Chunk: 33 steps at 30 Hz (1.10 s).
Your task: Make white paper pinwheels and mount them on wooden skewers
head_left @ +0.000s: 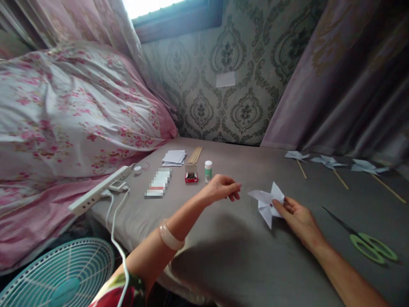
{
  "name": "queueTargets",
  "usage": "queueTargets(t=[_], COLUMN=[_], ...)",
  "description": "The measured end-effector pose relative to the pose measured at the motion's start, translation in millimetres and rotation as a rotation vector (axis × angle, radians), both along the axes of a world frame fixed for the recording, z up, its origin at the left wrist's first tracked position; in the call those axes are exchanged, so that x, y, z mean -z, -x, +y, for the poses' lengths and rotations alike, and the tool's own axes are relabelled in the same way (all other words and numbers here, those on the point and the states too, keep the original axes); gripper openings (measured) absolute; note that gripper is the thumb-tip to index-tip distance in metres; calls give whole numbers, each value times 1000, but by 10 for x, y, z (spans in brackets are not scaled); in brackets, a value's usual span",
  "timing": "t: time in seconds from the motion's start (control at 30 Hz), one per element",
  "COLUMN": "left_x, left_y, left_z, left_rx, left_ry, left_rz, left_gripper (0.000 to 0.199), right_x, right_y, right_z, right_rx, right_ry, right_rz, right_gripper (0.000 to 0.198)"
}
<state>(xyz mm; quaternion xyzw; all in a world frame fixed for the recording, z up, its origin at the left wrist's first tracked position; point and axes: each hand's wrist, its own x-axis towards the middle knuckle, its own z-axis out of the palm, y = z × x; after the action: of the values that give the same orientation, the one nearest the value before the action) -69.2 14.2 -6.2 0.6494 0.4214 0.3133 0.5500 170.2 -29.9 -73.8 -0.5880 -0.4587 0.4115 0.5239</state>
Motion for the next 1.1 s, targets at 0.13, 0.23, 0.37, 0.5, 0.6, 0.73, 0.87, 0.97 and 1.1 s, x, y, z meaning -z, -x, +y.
queueTargets(t=[0.13,0.23,0.37,0.5,0.6,0.73,0.87,0.97,1.1], left_x=[-263,-337,-304,-259,-245,-189,-110,-87,-71], left_y=[588,1053,1544,1757,1744,1626,1528,1488,1407], left_z=[220,484,844,1141,1354,1664,1943,2078,2163], left_rx=[-214,-444,-627,-594,-483,-289,-216,-221,-213], left_ry=[-122,-162,-242,-263,-240,-188,-200,-243,-276], left_rz=[-31,4,217,429,511,630,733,796,876], left_gripper=[39,42,35,25,18,12,8,5,6], right_x=[85,118,173,286,355,383,362,327,283], right_y=[-24,-49,-136,-235,-266,-267,-249,-226,-197], right_z=[24,41,80,128,153,167,170,171,169], right_rx=[-78,4,197,301,326,343,334,338,323], right_ry=[-28,-137,-160,-112,-115,-108,-98,-102,-59], right_rz=[-210,-485,-498,-280,-238,-256,-298,-340,-351], right_gripper=[43,43,47,45,42,37,38,41,43])
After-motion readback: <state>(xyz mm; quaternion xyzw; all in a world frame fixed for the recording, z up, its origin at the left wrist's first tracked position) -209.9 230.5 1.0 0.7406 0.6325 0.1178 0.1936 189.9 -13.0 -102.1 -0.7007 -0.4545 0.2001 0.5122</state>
